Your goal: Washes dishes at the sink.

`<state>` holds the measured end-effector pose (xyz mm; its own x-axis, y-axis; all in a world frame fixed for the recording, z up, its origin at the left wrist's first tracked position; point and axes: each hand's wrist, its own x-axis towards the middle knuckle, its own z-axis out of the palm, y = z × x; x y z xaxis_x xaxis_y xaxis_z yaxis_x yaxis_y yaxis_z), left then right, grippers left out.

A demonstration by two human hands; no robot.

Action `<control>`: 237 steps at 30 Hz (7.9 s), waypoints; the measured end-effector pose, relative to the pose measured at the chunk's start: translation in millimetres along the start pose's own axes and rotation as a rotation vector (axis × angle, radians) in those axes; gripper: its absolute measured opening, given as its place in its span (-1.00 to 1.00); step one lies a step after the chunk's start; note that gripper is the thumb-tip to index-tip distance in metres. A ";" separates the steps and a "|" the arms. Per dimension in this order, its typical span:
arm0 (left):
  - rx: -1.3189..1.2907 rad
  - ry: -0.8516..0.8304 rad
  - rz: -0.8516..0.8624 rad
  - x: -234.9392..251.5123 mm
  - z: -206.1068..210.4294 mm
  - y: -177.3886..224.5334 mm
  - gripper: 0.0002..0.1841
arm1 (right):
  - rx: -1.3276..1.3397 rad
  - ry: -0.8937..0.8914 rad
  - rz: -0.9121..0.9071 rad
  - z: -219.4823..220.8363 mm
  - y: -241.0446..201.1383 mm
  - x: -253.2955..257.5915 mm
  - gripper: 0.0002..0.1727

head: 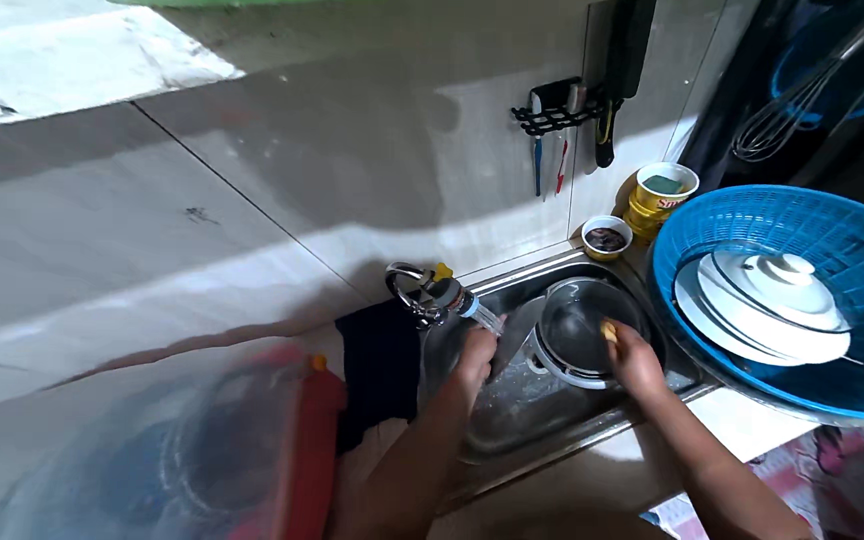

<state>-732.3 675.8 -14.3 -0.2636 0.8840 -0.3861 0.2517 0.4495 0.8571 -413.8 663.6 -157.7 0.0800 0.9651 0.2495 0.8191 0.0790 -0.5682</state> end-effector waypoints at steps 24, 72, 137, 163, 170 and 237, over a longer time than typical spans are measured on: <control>0.634 -0.188 0.850 6.3 -16.6 0.3 -0.68 | -0.174 -0.036 -0.219 21.2 11.2 -17.6 -0.42; 0.597 -0.071 0.482 29.2 96.0 114.6 -0.50 | 0.016 -0.132 -0.115 -5.5 -43.0 -23.9 -0.49; -0.554 0.508 -0.021 -132.1 -61.3 14.3 -0.46 | -0.310 -0.466 -0.220 15.1 -41.2 -22.4 -0.35; 0.092 0.155 0.145 -24.4 -80.0 -28.6 -0.55 | -0.317 -0.504 -0.889 135.4 -194.5 30.7 -0.55; 0.084 0.205 0.219 -0.5 -81.5 -41.3 -0.58 | -0.172 -0.892 -0.396 150.0 -202.3 11.3 -0.30; 0.078 0.222 0.366 -3.8 -35.6 -47.4 -0.42 | 0.403 -0.048 -0.140 148.0 -217.5 40.6 -0.54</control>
<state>-776.4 646.6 -41.4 -0.3359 0.9415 0.0281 0.4330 0.1279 0.8923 -672.8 722.5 -140.1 -0.0505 0.9477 0.3152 0.5324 0.2926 -0.7943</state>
